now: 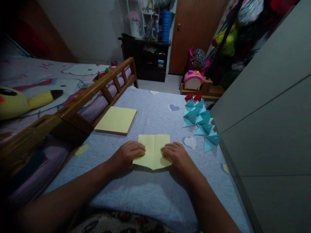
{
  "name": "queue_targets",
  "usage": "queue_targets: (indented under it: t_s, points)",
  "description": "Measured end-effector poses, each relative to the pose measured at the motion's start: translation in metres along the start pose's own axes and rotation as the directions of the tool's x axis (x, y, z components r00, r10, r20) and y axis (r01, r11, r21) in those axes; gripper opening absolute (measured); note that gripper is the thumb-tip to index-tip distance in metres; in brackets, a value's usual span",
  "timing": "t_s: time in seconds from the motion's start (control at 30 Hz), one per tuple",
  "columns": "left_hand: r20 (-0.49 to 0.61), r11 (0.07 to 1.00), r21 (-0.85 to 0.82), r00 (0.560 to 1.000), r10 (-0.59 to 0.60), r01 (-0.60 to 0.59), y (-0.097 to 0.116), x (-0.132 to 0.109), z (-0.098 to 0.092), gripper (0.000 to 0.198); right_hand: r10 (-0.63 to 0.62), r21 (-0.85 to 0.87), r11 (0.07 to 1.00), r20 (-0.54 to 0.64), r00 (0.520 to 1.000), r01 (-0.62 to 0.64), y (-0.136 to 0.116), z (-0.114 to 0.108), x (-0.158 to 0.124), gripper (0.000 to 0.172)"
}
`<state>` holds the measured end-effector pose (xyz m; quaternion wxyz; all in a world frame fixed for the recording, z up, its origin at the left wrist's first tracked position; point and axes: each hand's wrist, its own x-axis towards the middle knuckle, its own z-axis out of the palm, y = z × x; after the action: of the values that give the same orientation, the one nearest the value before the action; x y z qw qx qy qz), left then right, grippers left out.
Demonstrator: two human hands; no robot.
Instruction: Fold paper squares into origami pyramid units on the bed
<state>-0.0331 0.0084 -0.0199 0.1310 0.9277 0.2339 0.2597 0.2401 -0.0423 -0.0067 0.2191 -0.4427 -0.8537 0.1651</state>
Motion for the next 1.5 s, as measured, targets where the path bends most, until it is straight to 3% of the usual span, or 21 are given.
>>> queue_targets:
  t_s: [0.17, 0.27, 0.4, 0.53, 0.6, 0.7, 0.77, 0.93, 1.07, 1.27, 1.37, 1.5]
  points:
    - [-0.030, 0.951, -0.273, 0.987, -0.156, 0.142, -0.002, 0.000, -0.005, 0.010, 0.118, 0.227, 0.969, -0.071, 0.991, -0.099, 0.007, -0.001, -0.003, 0.032]
    - [0.027, 0.861, -0.401, 0.944, -0.330, 0.313, -0.002, 0.002, -0.008, 0.015, 0.274, 0.289, 0.924, -0.051, 0.960, -0.249, 0.005, -0.003, -0.001, 0.018]
    - [0.086, 0.753, -0.489, 0.884, -0.460, 0.439, -0.001, 0.002, -0.009, 0.017, 0.407, 0.377, 0.853, -0.047, 0.912, -0.361, -0.002, -0.003, 0.005, 0.016]
    - [0.081, 0.766, -0.448, 0.874, -0.479, 0.461, 0.002, 0.002, -0.009, 0.014, 0.498, 0.459, 0.778, -0.036, 0.866, -0.429, -0.005, 0.002, 0.007, 0.014]
    - [0.056, 0.790, -0.394, 0.870, -0.490, 0.470, 0.004, 0.001, -0.008, 0.017, 0.545, 0.495, 0.740, -0.042, 0.837, -0.456, -0.006, 0.005, 0.008, 0.022]
    - [-0.006, 0.823, -0.310, 0.865, -0.502, 0.475, 0.005, -0.001, -0.003, 0.049, 0.596, 0.513, 0.709, -0.069, 0.800, -0.484, -0.009, 0.011, 0.010, 0.045]
    - [-0.065, 0.860, -0.236, 0.875, -0.479, 0.453, 0.004, -0.002, 0.000, 0.058, 0.608, 0.486, 0.725, -0.117, 0.785, -0.488, -0.010, 0.014, 0.011, 0.056]
    - [-0.125, 0.960, -0.058, 0.952, -0.280, 0.275, 0.000, -0.003, 0.006, 0.034, 0.605, 0.391, 0.781, -0.279, 0.746, -0.487, -0.011, 0.020, 0.012, 0.066]
    - [-0.066, 0.970, 0.063, 0.970, -0.232, 0.236, 0.000, -0.001, 0.004, 0.025, 0.590, 0.382, 0.793, -0.286, 0.755, -0.475, -0.011, 0.022, 0.011, 0.049]
    - [-0.022, 0.946, 0.163, 0.959, -0.281, 0.281, 0.006, 0.003, 0.002, 0.024, 0.498, 0.249, 0.862, -0.268, 0.825, -0.440, -0.012, 0.021, 0.011, 0.014]
    - [-0.020, 0.937, 0.172, 0.952, -0.305, 0.304, 0.007, 0.003, 0.003, 0.023, 0.431, 0.168, 0.902, -0.263, 0.863, -0.399, -0.012, 0.021, 0.012, 0.011]
    - [-0.030, 0.929, 0.182, 0.946, -0.323, 0.323, 0.006, 0.002, 0.005, 0.021, 0.422, 0.115, 0.906, -0.265, 0.867, -0.406, -0.013, 0.022, 0.013, 0.012]
